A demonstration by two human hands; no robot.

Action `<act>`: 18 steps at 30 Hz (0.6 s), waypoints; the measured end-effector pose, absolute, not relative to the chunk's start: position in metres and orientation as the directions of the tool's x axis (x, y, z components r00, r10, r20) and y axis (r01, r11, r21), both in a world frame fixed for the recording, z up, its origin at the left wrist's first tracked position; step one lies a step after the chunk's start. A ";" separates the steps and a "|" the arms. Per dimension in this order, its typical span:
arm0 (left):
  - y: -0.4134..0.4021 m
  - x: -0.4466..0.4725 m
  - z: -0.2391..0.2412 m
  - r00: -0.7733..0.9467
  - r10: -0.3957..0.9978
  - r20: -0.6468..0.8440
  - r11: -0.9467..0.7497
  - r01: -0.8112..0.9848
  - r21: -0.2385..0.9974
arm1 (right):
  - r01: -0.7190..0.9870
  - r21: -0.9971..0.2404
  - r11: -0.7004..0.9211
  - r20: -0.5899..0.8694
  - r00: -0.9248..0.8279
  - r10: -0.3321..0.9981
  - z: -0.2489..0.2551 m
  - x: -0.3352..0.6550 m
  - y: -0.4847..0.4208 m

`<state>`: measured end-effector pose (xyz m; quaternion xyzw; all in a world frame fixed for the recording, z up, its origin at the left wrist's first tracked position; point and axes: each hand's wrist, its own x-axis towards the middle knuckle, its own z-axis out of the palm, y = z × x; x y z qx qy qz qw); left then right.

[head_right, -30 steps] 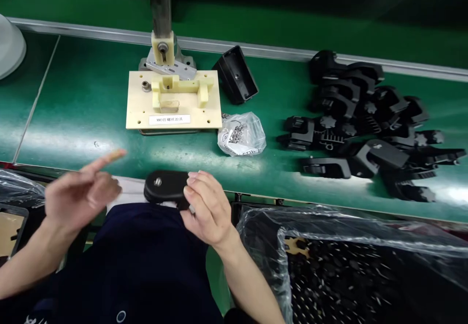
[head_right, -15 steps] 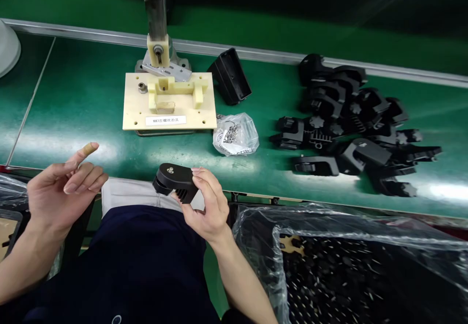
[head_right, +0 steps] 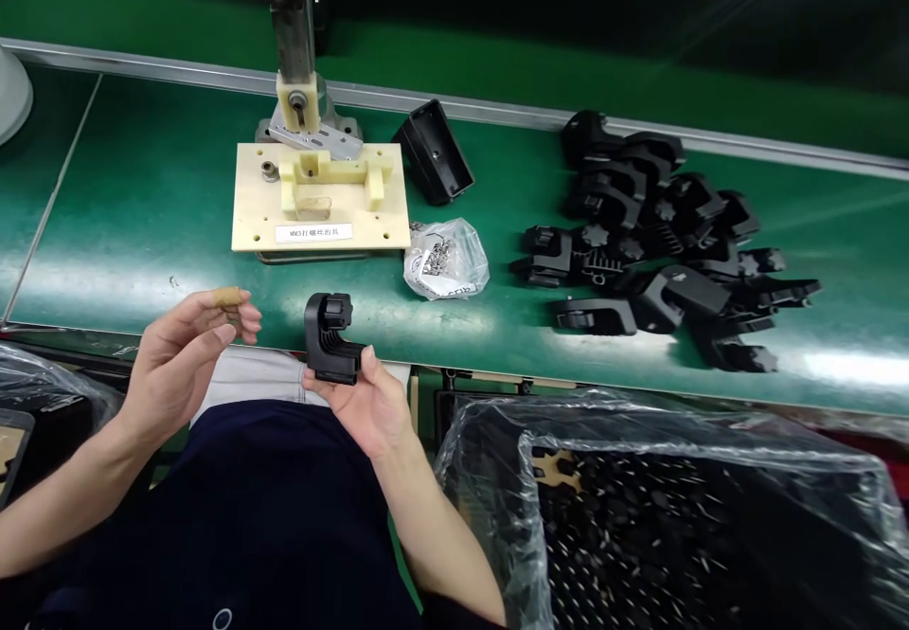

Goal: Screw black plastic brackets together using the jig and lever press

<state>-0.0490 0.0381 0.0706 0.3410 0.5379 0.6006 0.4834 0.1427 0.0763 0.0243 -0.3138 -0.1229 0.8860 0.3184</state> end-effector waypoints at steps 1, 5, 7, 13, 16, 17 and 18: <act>0.038 -0.048 0.069 -0.294 0.951 -0.095 0.037 -0.196 0.980 | -0.490 -0.386 -0.782 -0.478 -0.619 0.624 0.023 0.141 0.075; 0.040 -0.047 0.067 -0.259 0.961 -0.096 0.054 -0.166 0.985 | -0.480 -0.349 -0.805 -0.430 -0.682 0.592 0.019 0.138 0.073; 0.040 -0.046 0.069 -0.215 0.969 -0.123 0.090 -0.160 0.983 | -0.467 -0.367 -0.804 -0.418 -0.690 0.591 0.019 0.137 0.073; 0.039 -0.049 0.070 0.045 0.964 -0.262 0.266 -0.137 0.954 | -0.320 -0.768 -0.554 -0.293 -0.595 0.749 0.028 0.138 0.078; 0.037 -0.049 0.065 0.051 0.925 -0.377 0.380 -0.123 0.917 | -0.221 -0.904 -0.365 -0.201 -0.535 0.821 0.027 0.137 0.078; 0.036 -0.048 0.063 0.004 0.921 -0.390 0.387 -0.130 0.913 | -0.218 -0.923 -0.316 -0.166 -0.515 0.841 0.026 0.136 0.077; 0.036 -0.047 0.062 -0.052 0.919 -0.391 0.380 -0.145 0.914 | -0.219 -0.940 -0.262 -0.126 -0.493 0.861 0.026 0.136 0.076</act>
